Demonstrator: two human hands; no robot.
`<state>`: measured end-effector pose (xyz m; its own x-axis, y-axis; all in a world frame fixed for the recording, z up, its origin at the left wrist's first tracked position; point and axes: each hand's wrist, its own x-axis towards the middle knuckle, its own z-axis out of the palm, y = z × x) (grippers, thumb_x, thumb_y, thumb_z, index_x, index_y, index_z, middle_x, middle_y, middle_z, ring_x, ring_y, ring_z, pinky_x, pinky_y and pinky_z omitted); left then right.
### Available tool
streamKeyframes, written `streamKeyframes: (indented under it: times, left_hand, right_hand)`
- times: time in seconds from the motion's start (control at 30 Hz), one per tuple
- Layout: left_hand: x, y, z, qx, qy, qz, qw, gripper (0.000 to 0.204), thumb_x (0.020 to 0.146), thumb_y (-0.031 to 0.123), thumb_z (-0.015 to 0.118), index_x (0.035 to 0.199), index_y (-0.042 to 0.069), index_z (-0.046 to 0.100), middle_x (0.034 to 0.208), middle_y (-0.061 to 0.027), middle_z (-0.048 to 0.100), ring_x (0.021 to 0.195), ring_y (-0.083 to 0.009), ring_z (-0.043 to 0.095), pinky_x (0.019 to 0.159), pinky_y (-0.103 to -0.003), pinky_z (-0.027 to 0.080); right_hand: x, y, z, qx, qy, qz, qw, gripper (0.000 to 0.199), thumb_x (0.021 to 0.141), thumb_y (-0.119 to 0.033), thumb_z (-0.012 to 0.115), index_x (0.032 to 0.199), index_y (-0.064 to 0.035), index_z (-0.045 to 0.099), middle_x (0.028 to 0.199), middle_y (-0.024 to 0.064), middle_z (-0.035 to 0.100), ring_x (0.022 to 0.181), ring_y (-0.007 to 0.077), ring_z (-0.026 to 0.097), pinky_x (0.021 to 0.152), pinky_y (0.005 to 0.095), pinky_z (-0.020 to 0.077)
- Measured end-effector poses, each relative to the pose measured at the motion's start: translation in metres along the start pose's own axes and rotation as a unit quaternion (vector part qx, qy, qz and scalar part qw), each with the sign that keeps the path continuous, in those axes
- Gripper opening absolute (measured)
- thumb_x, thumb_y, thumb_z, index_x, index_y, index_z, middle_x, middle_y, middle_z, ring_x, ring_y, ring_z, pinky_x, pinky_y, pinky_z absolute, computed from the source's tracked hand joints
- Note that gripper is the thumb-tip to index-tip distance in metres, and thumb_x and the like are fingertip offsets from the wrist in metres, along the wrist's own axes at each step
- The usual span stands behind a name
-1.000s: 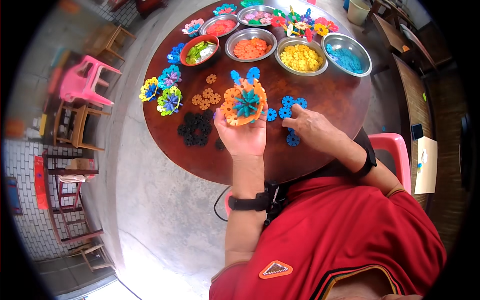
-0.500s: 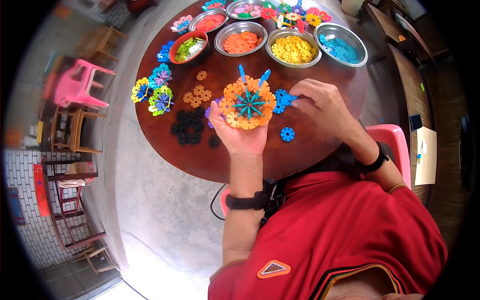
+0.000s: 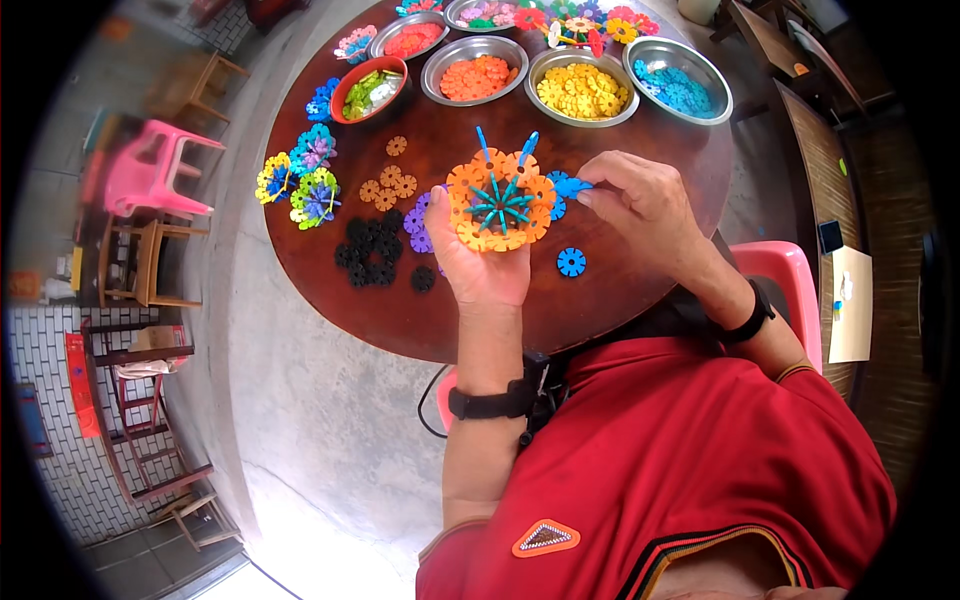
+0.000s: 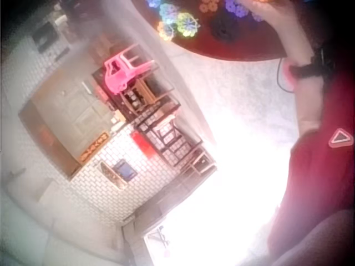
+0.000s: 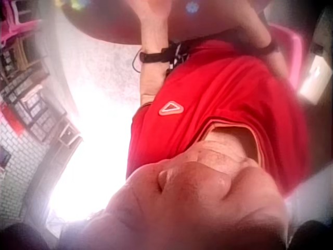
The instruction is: Assembling a structure from interlocking snowflake-shaped plastic pieces.
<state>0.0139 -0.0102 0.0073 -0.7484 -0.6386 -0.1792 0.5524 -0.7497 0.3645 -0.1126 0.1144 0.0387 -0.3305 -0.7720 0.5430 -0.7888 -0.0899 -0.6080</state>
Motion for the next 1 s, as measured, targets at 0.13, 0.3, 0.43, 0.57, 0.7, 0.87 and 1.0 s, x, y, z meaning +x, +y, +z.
streamKeyframes:
  times: [0.13,0.3,0.43,0.57,0.7,0.87,1.0]
  left_hand:
    - [0.003,-0.001,-0.006,0.018,0.008,-0.003,1.000,0.061,0.085,0.054,0.050,0.121,0.005,0.052,0.118,-0.0144,0.058,0.107,-0.0316,0.056,0.088,-0.052,0.045]
    - [0.001,0.002,-0.003,0.039,0.005,-0.013,0.999,0.060,0.086,0.053,0.050,0.122,0.005,0.051,0.119,-0.0148,0.057,0.108,-0.0319,0.056,0.087,-0.055,0.046]
    - [-0.007,0.000,0.009,0.053,-0.053,-0.001,0.997,0.051,0.090,0.044,0.048,0.120,0.003,0.052,0.112,-0.0125,0.060,0.103,-0.0265,0.059,0.088,-0.043,0.047]
    - [-0.011,-0.009,0.012,0.144,-0.047,0.089,0.984,0.055,0.089,0.047,0.048,0.122,0.003,0.050,0.114,-0.0125,0.059,0.105,-0.0260,0.057,0.089,-0.043,0.046]
    - [-0.016,-0.018,0.017,0.123,-0.068,0.107,0.984,0.063,0.086,0.054,0.048,0.124,0.003,0.049,0.117,-0.0129,0.058,0.106,-0.0267,0.056,0.088,-0.046,0.046]
    - [-0.034,-0.018,0.041,0.135,-0.139,0.086,0.977,0.066,0.085,0.049,0.055,0.127,0.000,0.039,0.116,-0.0189,0.054,0.098,-0.0310,0.061,0.074,-0.048,0.055]
    - [-0.056,-0.012,0.072,0.191,-0.144,0.069,0.969,0.095,0.063,0.046,0.082,0.129,-0.001,0.032,0.122,-0.0198,0.049,0.103,-0.0310,0.059,0.082,-0.046,0.054]
  right_hand:
    - [0.001,-0.001,-0.002,-0.002,0.001,0.008,1.000,0.012,0.076,-0.003,0.065,0.085,-0.0010,0.057,0.075,0.0119,0.059,0.068,0.0280,0.060,0.061,0.0339,0.0482]
    - [0.001,-0.002,-0.004,0.019,-0.006,0.038,0.999,0.012,0.076,-0.003,0.064,0.085,-0.0008,0.057,0.076,0.0120,0.061,0.069,0.0270,0.061,0.061,0.0329,0.0484]
    - [0.000,0.003,-0.006,0.017,0.008,0.032,0.999,0.011,0.076,-0.003,0.064,0.085,-0.0006,0.057,0.077,0.0118,0.061,0.070,0.0274,0.061,0.061,0.0331,0.0485]
    - [-0.003,0.008,-0.010,-0.040,0.008,-0.044,0.998,0.013,0.078,-0.008,0.065,0.086,-0.0013,0.057,0.079,0.0113,0.060,0.071,0.0288,0.061,0.062,0.0343,0.0487]
    - [-0.011,0.011,-0.012,-0.075,0.000,-0.072,0.995,0.015,0.080,-0.012,0.065,0.087,-0.0019,0.056,0.078,0.0113,0.059,0.070,0.0300,0.060,0.060,0.0357,0.0480]
    - [-0.017,0.001,-0.026,-0.056,0.016,-0.086,0.995,0.014,0.079,-0.010,0.065,0.087,-0.0016,0.057,0.075,0.0106,0.058,0.066,0.0297,0.059,0.057,0.0352,0.0472]
    - [-0.021,-0.014,-0.039,-0.022,0.006,-0.117,0.993,0.017,0.076,-0.006,0.067,0.090,-0.0001,0.058,0.076,0.0097,0.060,0.065,0.0276,0.060,0.056,0.0336,0.0481]
